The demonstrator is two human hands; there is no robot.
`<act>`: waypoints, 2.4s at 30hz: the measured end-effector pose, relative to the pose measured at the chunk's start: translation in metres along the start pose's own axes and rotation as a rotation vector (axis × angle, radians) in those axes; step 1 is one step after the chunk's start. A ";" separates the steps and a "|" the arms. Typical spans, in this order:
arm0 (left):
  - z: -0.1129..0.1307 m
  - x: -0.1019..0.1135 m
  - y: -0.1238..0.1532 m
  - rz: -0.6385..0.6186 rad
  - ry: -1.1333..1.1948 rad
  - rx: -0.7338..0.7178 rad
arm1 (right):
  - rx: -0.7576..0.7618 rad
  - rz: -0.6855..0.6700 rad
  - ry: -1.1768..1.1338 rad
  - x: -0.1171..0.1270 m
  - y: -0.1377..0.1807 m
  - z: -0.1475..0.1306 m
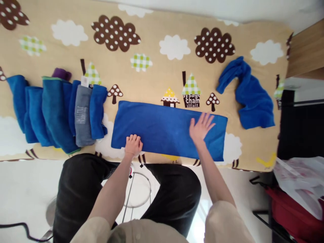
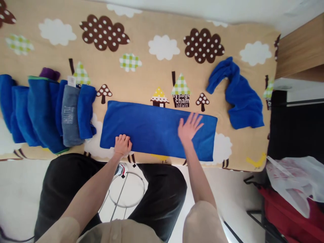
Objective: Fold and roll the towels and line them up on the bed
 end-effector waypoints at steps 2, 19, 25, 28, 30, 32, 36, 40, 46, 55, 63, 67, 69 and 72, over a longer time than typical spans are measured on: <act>0.000 0.001 0.000 0.004 0.013 0.003 | 0.174 -0.102 -0.039 -0.009 0.048 -0.051; 0.006 0.010 0.003 0.075 0.060 0.003 | 0.002 -0.058 -0.362 -0.070 0.199 -0.152; -0.001 0.026 0.012 0.047 0.123 -0.027 | -0.039 -0.152 -0.312 -0.072 0.198 -0.154; -0.025 0.035 0.018 0.123 0.111 0.010 | -0.059 -0.172 -0.393 -0.065 0.198 -0.155; -0.045 0.039 0.020 0.150 0.097 0.066 | -0.066 -0.164 -0.427 -0.062 0.198 -0.156; -0.061 0.042 0.021 0.148 0.098 0.103 | -0.074 -0.183 -0.417 -0.060 0.198 -0.157; -0.059 0.046 0.018 0.180 0.097 0.178 | -0.078 -0.188 -0.362 -0.061 0.198 -0.157; -0.004 0.043 0.005 0.107 0.079 -0.085 | -0.069 -0.161 -0.338 -0.067 0.198 -0.156; 0.035 0.036 -0.053 -0.040 0.067 -0.483 | -0.050 -0.051 -0.251 -0.076 0.200 -0.154; -0.070 0.082 -0.130 0.062 0.089 -0.108 | -0.048 -0.055 -0.230 -0.077 0.200 -0.154; -0.098 0.098 -0.155 0.110 0.127 -0.024 | -0.047 -0.049 -0.216 -0.080 0.198 -0.154; -0.079 0.077 -0.095 0.147 0.124 0.056 | -0.040 -0.040 -0.207 -0.080 0.198 -0.153; -0.069 0.059 -0.047 0.144 0.116 0.116 | -0.041 -0.044 -0.209 -0.080 0.198 -0.153; -0.063 0.036 0.016 0.163 0.129 0.245 | -0.040 -0.049 -0.209 -0.079 0.198 -0.153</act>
Point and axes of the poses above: each hand's wrist, its own y-axis away from the middle knuckle, its own x-axis out of the back of the hand, z = x × y, the point moved 1 cm from there along -y, towards the middle knuckle, and after that the axes turned 5 degrees about -z, right-handed, at the moved point
